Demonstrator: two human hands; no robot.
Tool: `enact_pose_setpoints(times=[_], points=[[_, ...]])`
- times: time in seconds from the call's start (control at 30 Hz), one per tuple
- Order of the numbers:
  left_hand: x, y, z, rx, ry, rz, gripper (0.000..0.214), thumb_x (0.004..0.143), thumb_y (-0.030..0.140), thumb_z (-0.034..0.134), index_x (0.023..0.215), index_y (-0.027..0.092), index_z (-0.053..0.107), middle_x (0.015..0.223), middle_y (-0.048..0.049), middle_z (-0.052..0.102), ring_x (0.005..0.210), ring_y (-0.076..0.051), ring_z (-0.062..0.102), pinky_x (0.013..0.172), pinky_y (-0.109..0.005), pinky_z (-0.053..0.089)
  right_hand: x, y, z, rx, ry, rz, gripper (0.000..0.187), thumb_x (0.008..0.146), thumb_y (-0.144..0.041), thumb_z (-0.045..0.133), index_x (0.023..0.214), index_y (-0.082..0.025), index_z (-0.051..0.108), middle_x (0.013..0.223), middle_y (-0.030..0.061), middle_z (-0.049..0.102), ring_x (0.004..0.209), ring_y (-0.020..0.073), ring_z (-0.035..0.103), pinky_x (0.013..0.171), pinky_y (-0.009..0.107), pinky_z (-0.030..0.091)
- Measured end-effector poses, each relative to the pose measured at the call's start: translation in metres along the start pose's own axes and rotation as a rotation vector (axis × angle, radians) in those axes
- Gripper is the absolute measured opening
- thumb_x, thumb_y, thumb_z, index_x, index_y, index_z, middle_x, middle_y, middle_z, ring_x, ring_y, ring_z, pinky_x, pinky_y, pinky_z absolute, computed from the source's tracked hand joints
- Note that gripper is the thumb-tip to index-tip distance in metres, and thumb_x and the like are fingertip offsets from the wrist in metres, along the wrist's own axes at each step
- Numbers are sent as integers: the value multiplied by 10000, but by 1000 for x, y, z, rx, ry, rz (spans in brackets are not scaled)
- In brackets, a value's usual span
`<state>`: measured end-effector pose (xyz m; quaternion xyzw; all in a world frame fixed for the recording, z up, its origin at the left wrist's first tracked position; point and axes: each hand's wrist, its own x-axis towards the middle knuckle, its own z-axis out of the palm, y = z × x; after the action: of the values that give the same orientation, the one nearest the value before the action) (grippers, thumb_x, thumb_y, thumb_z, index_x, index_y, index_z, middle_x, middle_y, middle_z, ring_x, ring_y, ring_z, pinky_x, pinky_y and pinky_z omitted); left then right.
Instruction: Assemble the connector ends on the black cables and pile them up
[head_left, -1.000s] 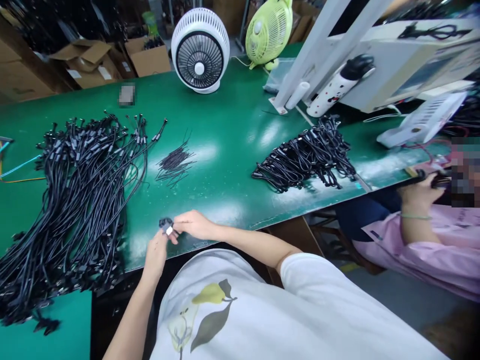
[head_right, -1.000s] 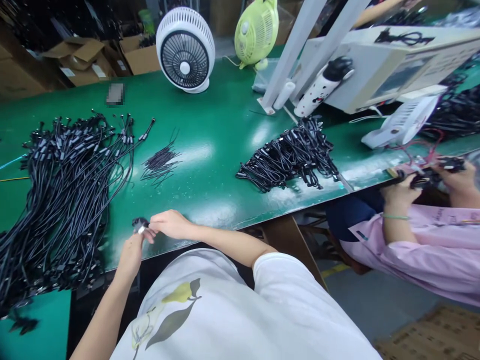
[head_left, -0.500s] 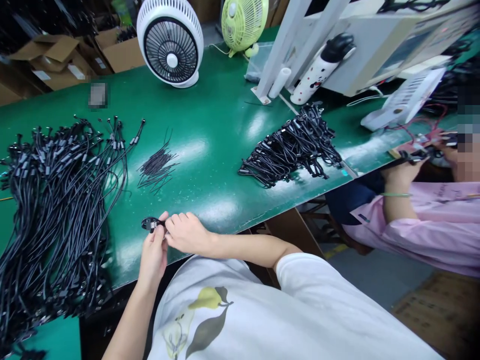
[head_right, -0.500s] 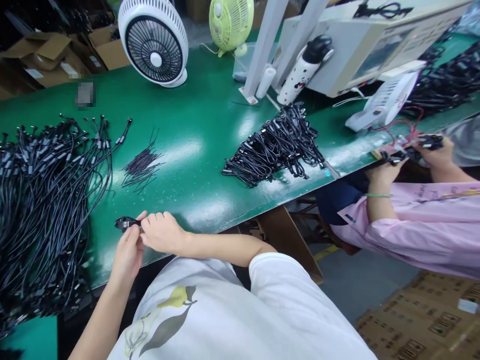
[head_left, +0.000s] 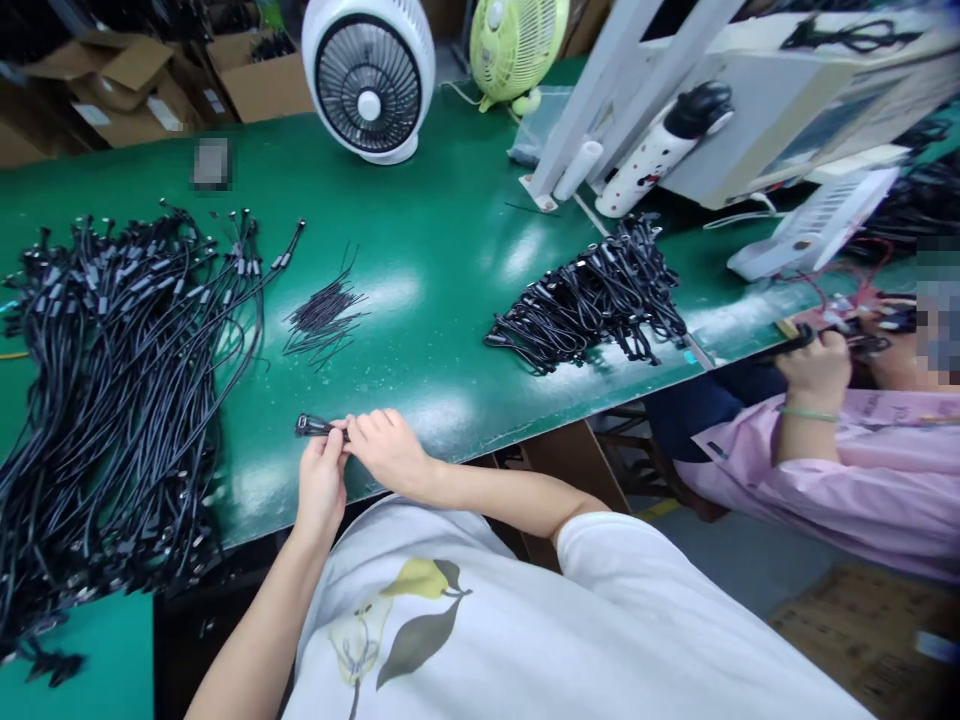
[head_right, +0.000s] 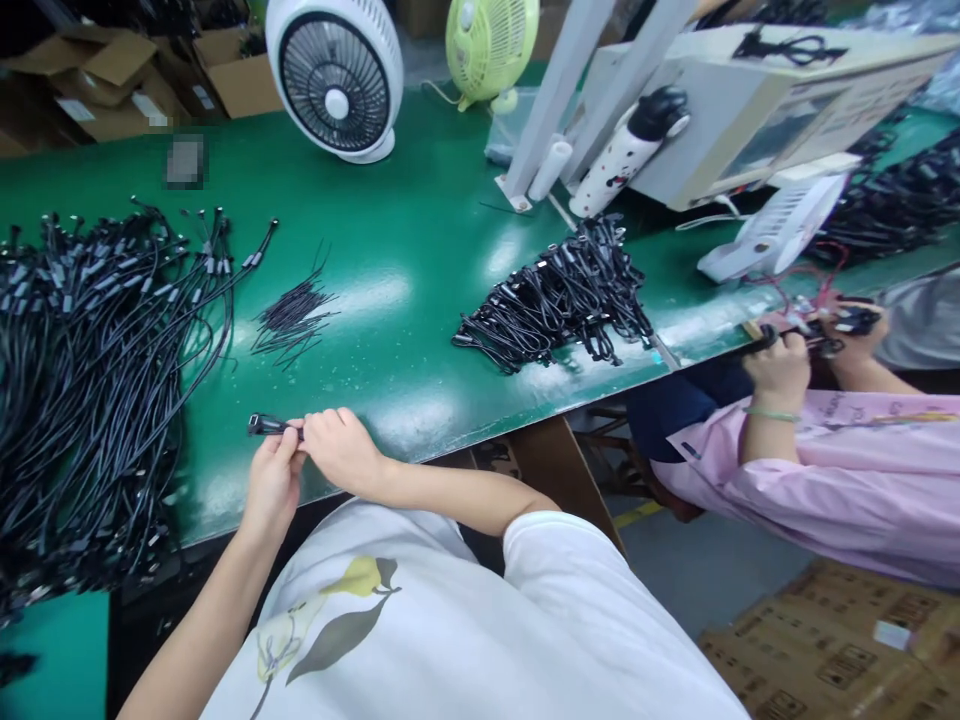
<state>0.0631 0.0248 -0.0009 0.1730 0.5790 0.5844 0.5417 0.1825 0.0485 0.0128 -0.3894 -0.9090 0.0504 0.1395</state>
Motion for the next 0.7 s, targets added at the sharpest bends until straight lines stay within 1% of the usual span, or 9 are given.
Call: enact_pose_setpoints(times=[0.1,0.2,0.3,0.37,0.4,0.43,0.5,0.57,0.7], points=[[-5,5,4,-19,-37,-5,421,594,462,814,831,147,665,761,-14,660,646,-97,572,616,-212,432,-6,-7,-1,36,24,69,521,971,-439,406,1327,-63,454,1119,179,603,974,262,535,814,402,414],[-5,12,6,5,-120,-35,417,612,467,798,836,146,656,709,9,603,602,-80,494,601,-212,398,-15,7,-1,135,-34,78,530,979,-398,407,1408,-86,405,1212,175,601,1009,245,576,837,373,455],[-7,13,-1,48,-176,-70,369,649,441,781,831,144,659,779,0,601,667,-88,481,661,-219,391,-33,67,-14,182,41,131,420,1006,-335,324,1342,-173,517,1210,104,636,1098,203,577,946,340,454],[-7,10,-7,47,-188,-100,360,657,440,776,832,146,663,807,-2,595,695,-92,475,686,-219,388,-54,123,-31,23,212,369,433,1002,-311,294,1328,-158,535,1266,123,608,1190,227,530,1028,386,406],[-6,8,-10,35,-192,-124,367,650,445,780,831,147,665,803,0,588,695,-92,468,692,-219,389,-66,151,-39,-75,250,488,451,996,-304,295,1356,-129,505,1301,149,579,1214,246,512,1037,410,395],[-6,5,-12,19,-195,-151,379,636,450,789,828,147,666,797,3,582,690,-90,461,696,-219,391,-78,176,-46,-163,237,568,471,987,-303,309,1377,-96,474,1326,180,553,1240,271,490,1035,436,390],[-4,1,-14,2,-198,-204,407,601,456,809,819,141,670,790,4,578,680,-86,453,699,-217,397,-99,213,-50,-269,148,634,512,969,-308,352,1397,-37,427,1360,223,511,1289,311,437,1029,467,381],[-4,-2,-13,10,-201,-238,426,579,458,821,815,134,677,793,-2,585,679,-86,458,694,-216,402,-112,231,-41,-306,87,646,533,954,-302,389,1401,-11,408,1386,237,480,1305,317,411,1030,459,377],[-4,-6,-9,22,-198,-250,422,579,451,822,813,129,683,784,-4,592,673,-84,471,681,-215,406,-116,237,-10,-323,163,732,444,960,-236,358,1323,-34,515,1284,223,559,1188,275,493,992,392,403]])
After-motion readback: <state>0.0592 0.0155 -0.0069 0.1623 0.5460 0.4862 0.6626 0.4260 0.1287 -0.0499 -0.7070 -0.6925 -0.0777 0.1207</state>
